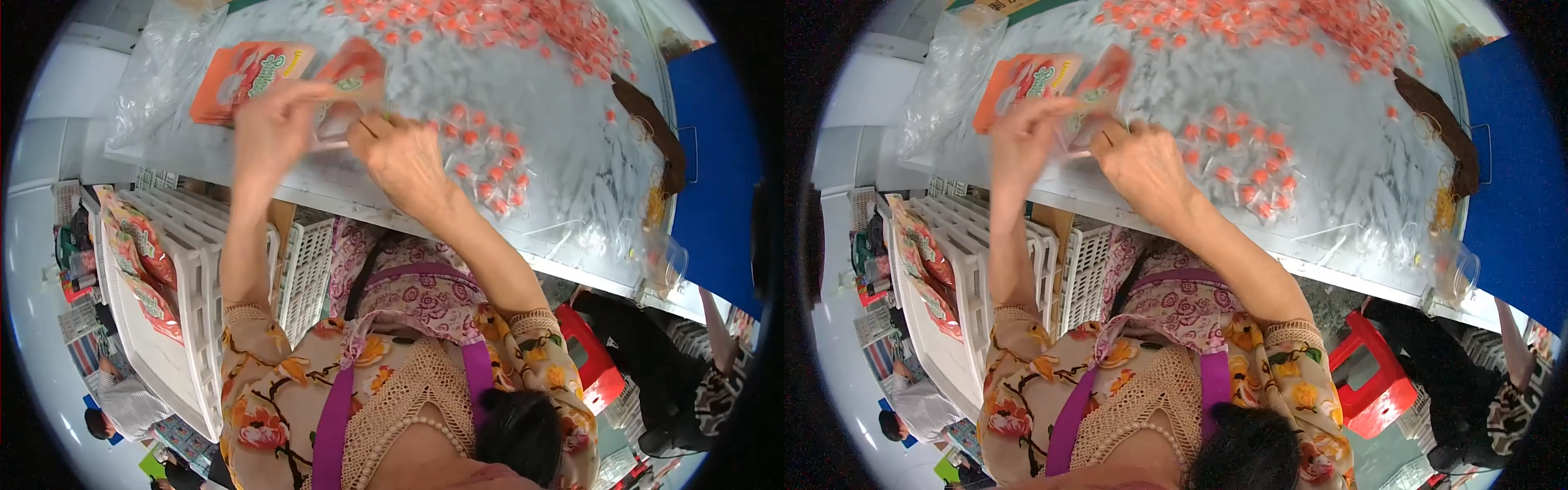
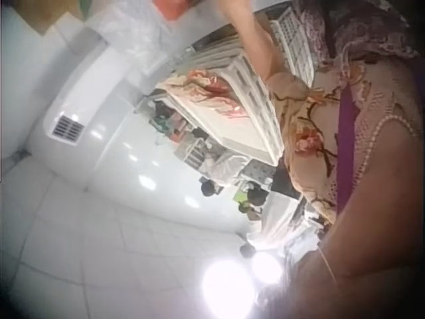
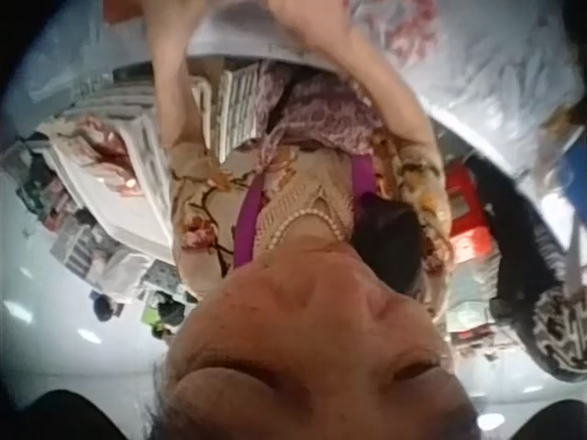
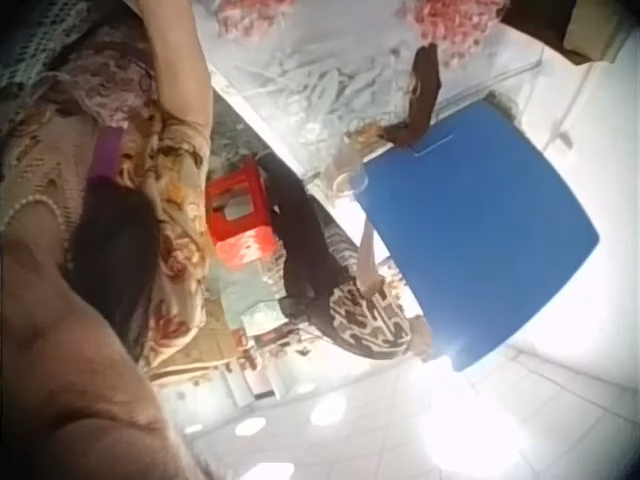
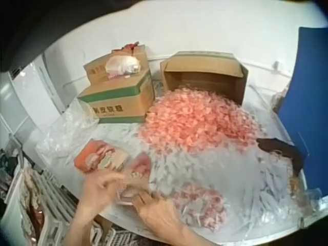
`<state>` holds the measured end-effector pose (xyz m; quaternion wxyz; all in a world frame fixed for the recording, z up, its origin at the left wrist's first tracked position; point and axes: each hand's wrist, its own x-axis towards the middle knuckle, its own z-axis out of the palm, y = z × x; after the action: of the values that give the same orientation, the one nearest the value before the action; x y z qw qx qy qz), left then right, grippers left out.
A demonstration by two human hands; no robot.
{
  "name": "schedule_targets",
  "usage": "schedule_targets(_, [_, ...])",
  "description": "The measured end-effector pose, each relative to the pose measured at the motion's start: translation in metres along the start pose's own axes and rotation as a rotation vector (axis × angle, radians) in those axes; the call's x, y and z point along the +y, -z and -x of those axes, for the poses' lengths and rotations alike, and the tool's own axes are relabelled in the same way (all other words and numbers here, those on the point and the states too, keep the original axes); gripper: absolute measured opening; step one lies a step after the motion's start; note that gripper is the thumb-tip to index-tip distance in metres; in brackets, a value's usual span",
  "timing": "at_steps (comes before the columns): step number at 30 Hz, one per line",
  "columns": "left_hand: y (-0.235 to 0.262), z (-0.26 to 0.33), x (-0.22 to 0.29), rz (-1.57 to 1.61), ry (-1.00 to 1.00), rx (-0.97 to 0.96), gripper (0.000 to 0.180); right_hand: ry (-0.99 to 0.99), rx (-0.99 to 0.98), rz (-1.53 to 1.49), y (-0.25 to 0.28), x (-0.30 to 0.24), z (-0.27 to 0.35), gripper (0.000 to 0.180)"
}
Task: Packing individual small candies into plastic bags and sealing them.
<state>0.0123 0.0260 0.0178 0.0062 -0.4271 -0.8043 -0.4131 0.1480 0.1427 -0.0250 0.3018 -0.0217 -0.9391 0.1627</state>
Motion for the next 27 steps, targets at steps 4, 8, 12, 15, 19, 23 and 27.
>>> schedule_targets(4, [0.002,-0.002,-0.002,0.012,-0.02,0.023,0.022,0.04,-0.058,-0.145,0.005,-0.006,0.022,0.035])
schedule_targets(8, [0.018,0.002,-0.003,-0.044,0.165,0.097,0.022,-0.022,-0.035,-0.087,0.009,0.026,0.051,0.078])
schedule_targets(12, [0.021,0.005,-0.019,-0.126,0.224,0.112,0.021,-0.354,0.012,0.095,-0.025,0.055,0.066,0.097])
schedule_targets(15, [0.017,0.011,-0.026,-0.095,0.239,0.071,0.022,-0.425,-0.032,0.164,-0.044,0.059,0.068,0.094])
schedule_targets(19, [0.014,0.016,-0.027,-0.011,0.284,0.062,0.023,-0.403,-0.083,0.062,-0.042,0.047,0.069,0.09])
schedule_targets(23, [0.008,0.021,-0.038,0.036,0.324,0.046,0.025,-0.356,-0.096,0.026,-0.038,0.032,0.076,0.087])
schedule_targets(27, [0.0,0.02,-0.04,0.037,0.36,0.016,0.026,-0.236,-0.147,0.066,-0.042,0.033,0.082,0.072])
